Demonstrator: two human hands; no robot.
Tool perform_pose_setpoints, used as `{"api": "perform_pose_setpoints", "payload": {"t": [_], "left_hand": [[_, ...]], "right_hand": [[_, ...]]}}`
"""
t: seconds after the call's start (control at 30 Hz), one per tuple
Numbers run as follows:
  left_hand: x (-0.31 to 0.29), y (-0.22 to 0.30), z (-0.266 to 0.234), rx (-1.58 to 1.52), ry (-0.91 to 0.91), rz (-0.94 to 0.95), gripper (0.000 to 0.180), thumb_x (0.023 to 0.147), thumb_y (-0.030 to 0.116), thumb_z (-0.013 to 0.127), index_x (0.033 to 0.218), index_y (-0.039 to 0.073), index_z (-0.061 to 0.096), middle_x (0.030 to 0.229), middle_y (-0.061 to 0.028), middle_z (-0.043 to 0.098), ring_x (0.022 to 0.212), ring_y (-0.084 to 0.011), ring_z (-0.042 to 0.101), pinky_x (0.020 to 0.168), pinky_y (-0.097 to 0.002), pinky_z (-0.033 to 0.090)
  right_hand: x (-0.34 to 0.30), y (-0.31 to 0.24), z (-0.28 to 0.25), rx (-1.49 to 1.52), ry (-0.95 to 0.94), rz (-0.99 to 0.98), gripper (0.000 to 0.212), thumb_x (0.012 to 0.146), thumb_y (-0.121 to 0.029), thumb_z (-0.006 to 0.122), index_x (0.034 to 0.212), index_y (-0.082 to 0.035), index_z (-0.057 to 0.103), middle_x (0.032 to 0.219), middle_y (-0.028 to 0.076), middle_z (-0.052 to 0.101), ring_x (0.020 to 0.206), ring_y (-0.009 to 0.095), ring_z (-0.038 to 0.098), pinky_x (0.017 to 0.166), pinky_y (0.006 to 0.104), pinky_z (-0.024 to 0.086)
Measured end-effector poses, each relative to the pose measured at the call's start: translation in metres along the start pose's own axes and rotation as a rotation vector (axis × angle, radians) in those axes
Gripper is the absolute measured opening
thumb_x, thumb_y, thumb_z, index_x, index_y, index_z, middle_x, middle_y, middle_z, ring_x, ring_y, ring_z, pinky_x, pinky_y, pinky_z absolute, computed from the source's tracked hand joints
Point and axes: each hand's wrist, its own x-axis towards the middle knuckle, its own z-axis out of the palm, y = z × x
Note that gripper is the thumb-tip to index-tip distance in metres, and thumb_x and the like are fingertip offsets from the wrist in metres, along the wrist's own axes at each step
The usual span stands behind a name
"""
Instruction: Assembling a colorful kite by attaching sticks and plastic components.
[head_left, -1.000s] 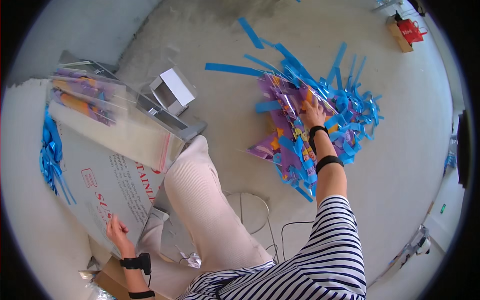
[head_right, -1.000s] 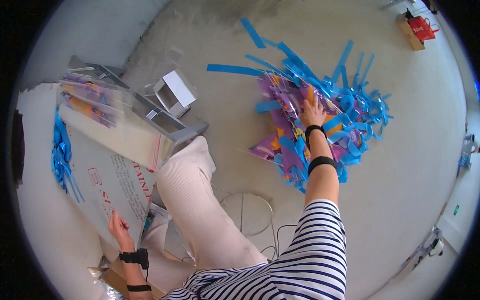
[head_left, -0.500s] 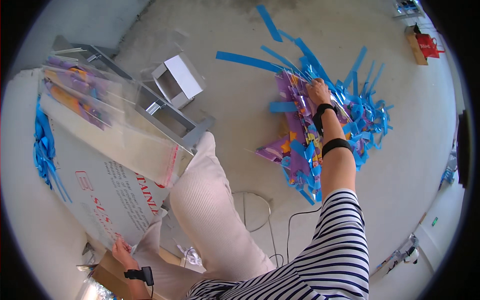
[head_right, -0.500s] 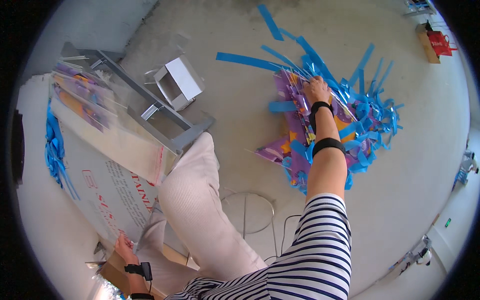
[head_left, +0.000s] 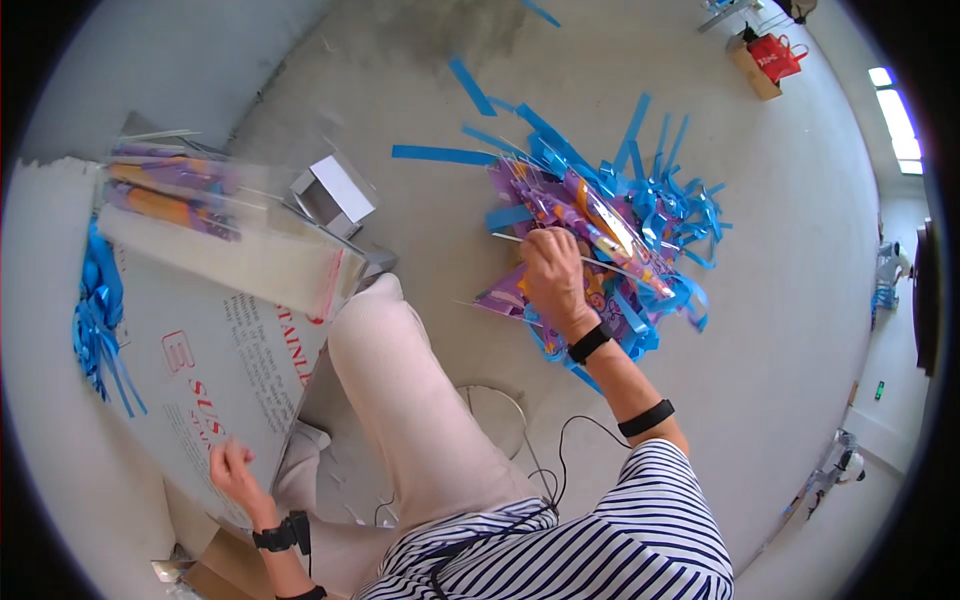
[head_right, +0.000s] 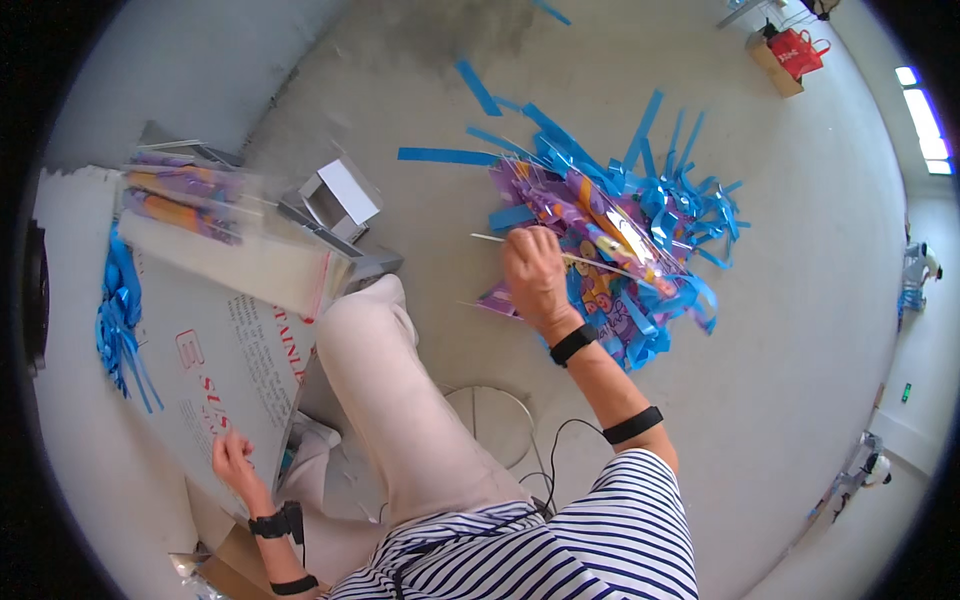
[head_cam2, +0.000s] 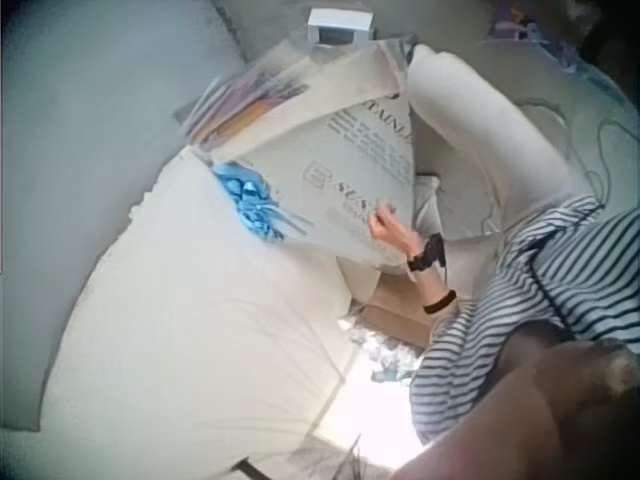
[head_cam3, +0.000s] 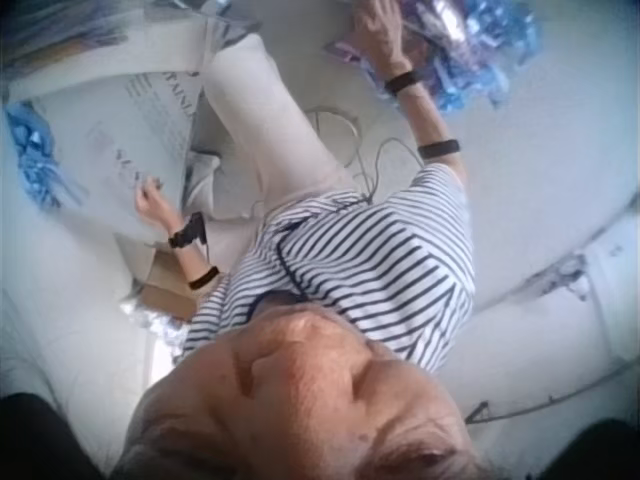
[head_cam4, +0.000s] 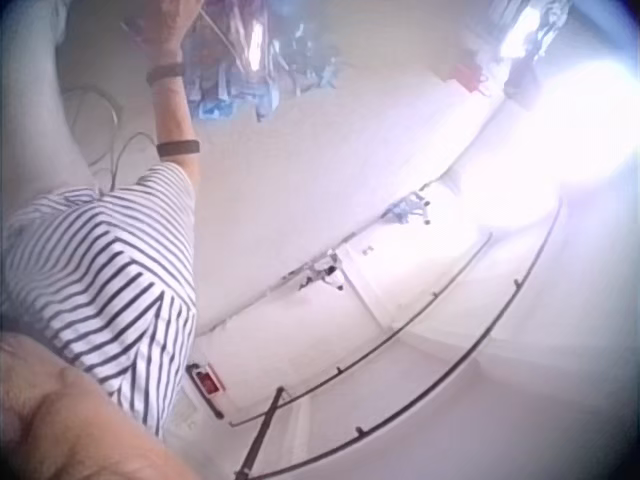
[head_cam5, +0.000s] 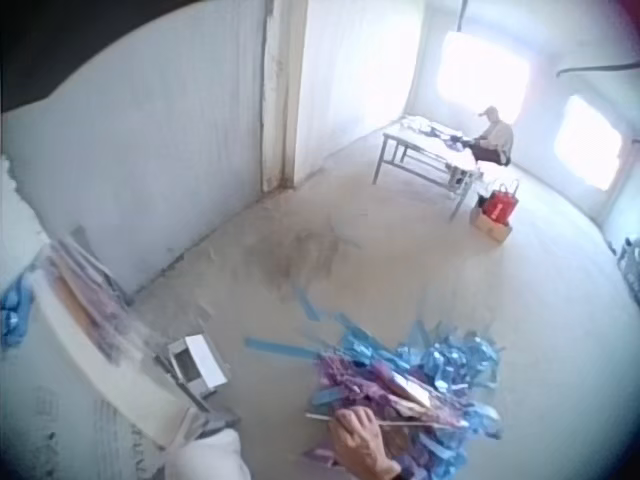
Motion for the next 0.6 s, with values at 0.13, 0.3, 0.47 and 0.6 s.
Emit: {"api": "perform_pose_setpoints", "payload": {"t": [0.13, 0.3, 0.47, 0.6], "left_hand": [[-0.033, 0.124, 0.069, -0.292, -0.453, 0.046, 0.009, 0.090, 0.004, 0.065, 0.097, 0.000, 0.066, 0.095, -0.0054, 0.068, 0.089, -0.0132, 0.063, 0.083, -0.0264, 0.052], [-0.081, 0.164, 0.158, -0.617, -0.977, -0.079, 0.055, 0.093, 0.016, 0.066, 0.142, -0.002, 0.046, 0.133, -0.0147, 0.057, 0.109, -0.0224, 0.064, 0.099, -0.0350, 0.051], [-0.107, 0.168, 0.227, -0.604, -0.941, -0.189, 0.052, 0.096, 0.015, 0.065, 0.141, -0.001, 0.046, 0.134, -0.0141, 0.059, 0.109, -0.0183, 0.065, 0.087, -0.0313, 0.053], [-0.105, 0.157, 0.258, -0.554, -0.969, -0.070, 0.028, 0.098, 0.017, 0.065, 0.120, 0.001, 0.058, 0.108, -0.0098, 0.071, 0.092, -0.0165, 0.070, 0.078, -0.0286, 0.055]], "right_hand": [[0.002, -0.046, -0.023, 0.003, 0.029, -0.023, 0.015, 0.072, -0.002, 0.063, 0.087, 0.001, 0.062, 0.095, 0.012, 0.054, 0.095, 0.030, 0.056, 0.091, 0.0415, 0.048], [-0.019, -0.072, -0.020, 0.011, 0.006, -0.008, 0.013, 0.072, -0.004, 0.064, 0.084, -0.001, 0.064, 0.094, 0.012, 0.055, 0.093, 0.029, 0.055, 0.089, 0.0392, 0.045], [-0.037, -0.102, -0.035, 0.095, -0.004, -0.078, 0.009, 0.071, -0.006, 0.063, 0.079, -0.003, 0.064, 0.090, 0.009, 0.057, 0.094, 0.028, 0.056, 0.086, 0.0390, 0.046], [-0.062, -0.102, -0.035, 0.099, 0.004, -0.066, 0.010, 0.074, -0.006, 0.063, 0.083, -0.002, 0.066, 0.090, 0.009, 0.058, 0.092, 0.027, 0.057, 0.085, 0.0399, 0.047]]}}
